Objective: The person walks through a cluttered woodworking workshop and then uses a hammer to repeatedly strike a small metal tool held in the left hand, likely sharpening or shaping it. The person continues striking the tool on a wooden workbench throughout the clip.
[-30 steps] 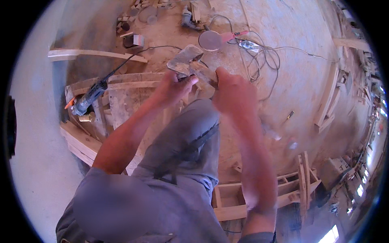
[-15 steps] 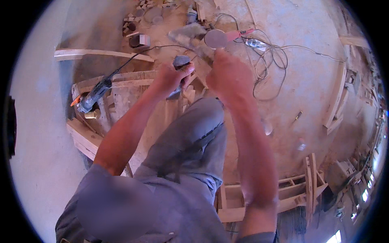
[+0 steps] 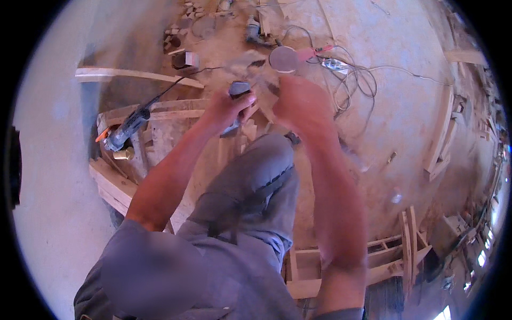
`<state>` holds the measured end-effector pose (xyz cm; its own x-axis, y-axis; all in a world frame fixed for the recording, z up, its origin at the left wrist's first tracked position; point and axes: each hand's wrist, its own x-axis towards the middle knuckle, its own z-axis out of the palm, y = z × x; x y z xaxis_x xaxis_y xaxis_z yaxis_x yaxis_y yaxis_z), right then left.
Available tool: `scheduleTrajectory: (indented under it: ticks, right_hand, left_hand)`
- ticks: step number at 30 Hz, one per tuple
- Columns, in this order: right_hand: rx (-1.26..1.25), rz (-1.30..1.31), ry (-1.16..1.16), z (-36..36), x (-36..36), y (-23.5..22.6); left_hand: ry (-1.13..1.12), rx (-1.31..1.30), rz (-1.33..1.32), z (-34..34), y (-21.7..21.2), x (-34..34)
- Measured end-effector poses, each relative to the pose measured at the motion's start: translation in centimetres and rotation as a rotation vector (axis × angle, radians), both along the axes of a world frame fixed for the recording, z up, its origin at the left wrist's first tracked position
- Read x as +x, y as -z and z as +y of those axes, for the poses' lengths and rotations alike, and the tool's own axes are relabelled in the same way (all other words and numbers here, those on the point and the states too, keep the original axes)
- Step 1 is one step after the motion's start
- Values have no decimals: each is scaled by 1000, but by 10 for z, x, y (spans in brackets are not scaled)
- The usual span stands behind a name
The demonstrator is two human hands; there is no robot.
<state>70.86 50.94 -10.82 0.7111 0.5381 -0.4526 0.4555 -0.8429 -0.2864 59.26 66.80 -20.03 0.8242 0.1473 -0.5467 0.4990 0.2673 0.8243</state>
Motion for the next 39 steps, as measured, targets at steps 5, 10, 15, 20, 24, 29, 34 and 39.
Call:
scheduleTrajectory:
  ticks: [5, 10, 15, 20, 24, 29, 34, 39]
  right_hand:
    - [-45, 15, -100, 2, -5, -1]
    - [5, -64, 24, 1, -4, 6]
    - [-60, 17, -65, 2, -14, -1]
    - [-32, 128, 157, -18, -31, 15]
    - [-28, 188, 214, -32, -48, 30]
    - [-26, 159, 226, -21, -60, 17]
    - [28, 10, 224, -7, -62, -7]
    - [112, -93, 181, 20, -37, -39]
  left_hand:
    - [5, -74, 23, 2, 11, -2]
    - [-34, -82, 49, -1, 5, -1]
    - [-25, -85, 34, 0, -12, -7]
    - [34, -231, -192, 43, -38, -53]
    - [-257, -465, -298, 79, -30, -66]
    - [-352, -479, -147, 71, -4, -47]
    - [-239, -369, -184, 50, 11, -30]
    - [-128, -266, -175, 48, 7, -24]
